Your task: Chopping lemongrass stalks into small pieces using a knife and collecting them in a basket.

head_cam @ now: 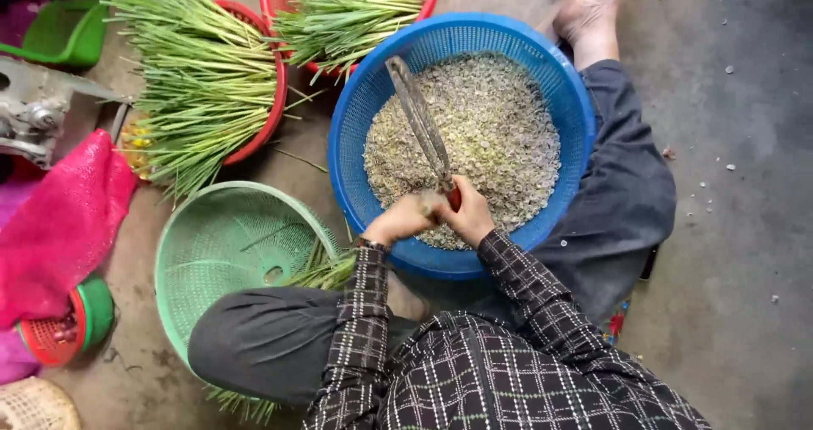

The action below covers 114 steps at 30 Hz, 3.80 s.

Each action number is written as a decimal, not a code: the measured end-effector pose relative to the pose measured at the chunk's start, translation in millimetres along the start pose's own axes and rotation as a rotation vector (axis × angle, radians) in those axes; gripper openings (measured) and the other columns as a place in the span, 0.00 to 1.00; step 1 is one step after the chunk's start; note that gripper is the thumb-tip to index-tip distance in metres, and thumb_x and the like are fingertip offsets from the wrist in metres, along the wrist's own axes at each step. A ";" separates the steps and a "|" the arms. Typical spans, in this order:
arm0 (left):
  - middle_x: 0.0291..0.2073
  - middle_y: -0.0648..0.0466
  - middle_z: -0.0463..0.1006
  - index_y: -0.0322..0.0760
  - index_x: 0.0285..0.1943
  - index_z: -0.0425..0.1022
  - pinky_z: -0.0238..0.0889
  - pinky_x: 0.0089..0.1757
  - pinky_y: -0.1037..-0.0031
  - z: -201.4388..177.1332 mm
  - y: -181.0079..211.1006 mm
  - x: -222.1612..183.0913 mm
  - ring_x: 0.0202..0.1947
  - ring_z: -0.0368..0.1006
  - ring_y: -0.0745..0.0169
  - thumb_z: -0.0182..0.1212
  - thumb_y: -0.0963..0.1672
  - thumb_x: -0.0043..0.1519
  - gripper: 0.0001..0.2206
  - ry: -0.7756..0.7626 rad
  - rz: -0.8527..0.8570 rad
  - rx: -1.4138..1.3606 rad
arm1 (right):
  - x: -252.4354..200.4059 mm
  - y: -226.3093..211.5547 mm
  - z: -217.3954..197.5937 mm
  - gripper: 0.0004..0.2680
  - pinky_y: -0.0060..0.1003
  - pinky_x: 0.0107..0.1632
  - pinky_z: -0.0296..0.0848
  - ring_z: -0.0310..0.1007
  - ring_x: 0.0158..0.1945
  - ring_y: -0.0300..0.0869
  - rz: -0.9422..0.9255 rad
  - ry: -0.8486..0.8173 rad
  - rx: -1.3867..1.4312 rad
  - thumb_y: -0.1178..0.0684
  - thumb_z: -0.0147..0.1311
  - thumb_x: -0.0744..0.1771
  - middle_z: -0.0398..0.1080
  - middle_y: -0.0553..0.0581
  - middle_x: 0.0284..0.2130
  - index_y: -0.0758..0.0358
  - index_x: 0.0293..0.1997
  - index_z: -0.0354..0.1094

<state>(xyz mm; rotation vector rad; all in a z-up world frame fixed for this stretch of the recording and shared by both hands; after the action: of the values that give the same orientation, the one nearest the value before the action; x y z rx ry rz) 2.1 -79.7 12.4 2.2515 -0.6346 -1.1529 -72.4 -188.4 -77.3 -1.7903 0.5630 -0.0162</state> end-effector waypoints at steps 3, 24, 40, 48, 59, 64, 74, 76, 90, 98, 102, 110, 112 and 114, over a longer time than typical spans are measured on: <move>0.42 0.32 0.82 0.31 0.51 0.82 0.68 0.51 0.47 52.3 -46.7 17.1 0.47 0.78 0.30 0.67 0.44 0.51 0.19 -0.250 -0.058 -0.030 | -4.8 -21.1 -4.7 0.25 0.43 0.54 0.71 0.77 0.51 0.50 -0.103 0.011 0.137 0.38 0.72 0.57 0.79 0.50 0.43 0.48 0.55 0.64; 0.34 0.56 0.78 0.46 0.45 0.70 0.68 0.39 0.56 62.2 -41.0 -0.4 0.38 0.79 0.53 0.60 0.51 0.52 0.15 0.478 -0.051 0.642 | -13.8 -9.2 -1.0 0.17 0.51 0.43 0.75 0.79 0.40 0.58 0.073 0.120 -0.028 0.34 0.63 0.61 0.76 0.63 0.27 0.45 0.47 0.68; 0.32 0.41 0.83 0.45 0.51 0.80 0.73 0.41 0.54 -34.5 -45.2 -7.9 0.38 0.81 0.34 0.57 0.37 0.54 0.17 0.593 -0.320 0.236 | -35.0 -7.3 -1.4 0.15 0.58 0.50 0.74 0.77 0.46 0.63 0.097 -0.061 -0.093 0.32 0.36 0.72 0.77 0.68 0.32 0.44 0.47 0.67; 0.40 0.36 0.82 0.40 0.54 0.82 0.72 0.48 0.46 -26.2 -38.0 -0.9 0.48 0.78 0.29 0.56 0.38 0.55 0.18 0.477 -0.365 0.150 | -16.1 34.6 31.9 0.16 0.58 0.53 0.73 0.77 0.50 0.62 0.128 -0.179 -0.205 0.33 0.38 0.71 0.78 0.68 0.36 0.47 0.45 0.69; 0.42 0.38 0.83 0.40 0.53 0.82 0.71 0.51 0.45 -29.4 -60.4 10.7 0.50 0.78 0.30 0.57 0.40 0.54 0.17 0.458 -0.436 0.027 | -6.7 27.2 23.4 0.18 0.61 0.47 0.73 0.75 0.47 0.67 0.084 -0.122 -0.169 0.35 0.36 0.72 0.76 0.72 0.37 0.58 0.41 0.66; 0.40 0.39 0.83 0.36 0.51 0.82 0.71 0.51 0.48 -33.2 -90.6 9.7 0.48 0.79 0.32 0.56 0.40 0.54 0.16 0.474 -0.497 0.068 | -24.9 14.3 42.2 0.16 0.58 0.49 0.75 0.77 0.46 0.61 0.031 -0.184 -0.248 0.32 0.38 0.72 0.77 0.68 0.37 0.50 0.44 0.67; 0.36 0.40 0.84 0.33 0.46 0.83 0.73 0.47 0.47 -23.2 -55.7 12.6 0.46 0.80 0.34 0.58 0.40 0.53 0.14 0.405 -0.457 0.054 | -7.5 13.4 36.1 0.15 0.58 0.50 0.73 0.75 0.49 0.64 0.049 -0.206 -0.124 0.34 0.38 0.72 0.76 0.68 0.37 0.50 0.45 0.67; 0.37 0.41 0.84 0.37 0.47 0.83 0.72 0.48 0.44 -26.1 -59.2 11.8 0.47 0.80 0.34 0.57 0.42 0.54 0.14 0.378 -0.470 0.073 | -7.9 3.8 36.8 0.15 0.58 0.50 0.73 0.75 0.49 0.63 0.064 -0.206 -0.116 0.34 0.38 0.72 0.77 0.67 0.36 0.49 0.45 0.68; 0.40 0.35 0.83 0.28 0.50 0.81 0.72 0.47 0.44 -59.4 -67.7 17.1 0.48 0.79 0.31 0.57 0.40 0.58 0.14 0.455 -0.434 0.050 | -21.6 -3.6 29.8 0.16 0.61 0.44 0.74 0.76 0.42 0.67 -0.004 -0.163 -0.127 0.36 0.37 0.72 0.76 0.70 0.32 0.54 0.42 0.69; 0.41 0.34 0.82 0.36 0.54 0.81 0.72 0.49 0.42 -20.0 -46.5 20.2 0.48 0.78 0.28 0.60 0.41 0.55 0.17 0.416 -0.331 0.201 | 12.7 40.9 31.7 0.17 0.60 0.51 0.73 0.75 0.48 0.64 0.057 -0.137 -0.114 0.33 0.37 0.73 0.77 0.69 0.37 0.52 0.46 0.70; 0.38 0.35 0.82 0.31 0.51 0.81 0.74 0.46 0.46 -68.1 -76.8 2.5 0.45 0.79 0.31 0.59 0.39 0.57 0.14 0.637 -0.453 0.179 | -36.3 6.6 34.6 0.14 0.58 0.51 0.76 0.77 0.46 0.63 0.050 -0.238 -0.094 0.35 0.40 0.71 0.79 0.63 0.35 0.47 0.45 0.71; 0.36 0.37 0.83 0.37 0.48 0.83 0.75 0.47 0.44 -64.0 -87.6 23.5 0.46 0.80 0.32 0.53 0.42 0.59 0.14 0.552 -0.415 0.297 | -36.0 11.4 28.0 0.15 0.57 0.55 0.74 0.77 0.50 0.63 0.126 -0.208 -0.103 0.36 0.41 0.71 0.78 0.67 0.39 0.50 0.45 0.73; 0.34 0.39 0.83 0.35 0.44 0.82 0.74 0.46 0.45 -57.8 -68.9 21.5 0.45 0.80 0.32 0.53 0.41 0.58 0.12 0.543 -0.423 0.312 | -29.1 6.5 24.6 0.16 0.57 0.54 0.74 0.77 0.49 0.64 0.105 -0.207 -0.151 0.36 0.39 0.71 0.78 0.68 0.37 0.52 0.45 0.72; 0.32 0.40 0.83 0.32 0.41 0.82 0.74 0.45 0.46 -38.1 -67.4 15.4 0.44 0.81 0.33 0.53 0.40 0.57 0.11 0.516 -0.429 0.350 | -28.5 3.6 25.5 0.17 0.57 0.53 0.75 0.77 0.47 0.66 0.099 -0.199 -0.176 0.35 0.38 0.71 0.77 0.70 0.36 0.54 0.45 0.72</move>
<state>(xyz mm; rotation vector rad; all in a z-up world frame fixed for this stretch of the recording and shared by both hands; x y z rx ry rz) 53.2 -29.5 -20.8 2.9311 -0.1506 -0.6061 -91.3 -155.1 -80.4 -1.9056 0.5213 0.2852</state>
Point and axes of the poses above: each hand's wrist, its own x-axis towards the middle knuckle, its own z-axis out of the palm, y = z × x, the point moved 9 cm from there along x, towards the middle knuckle
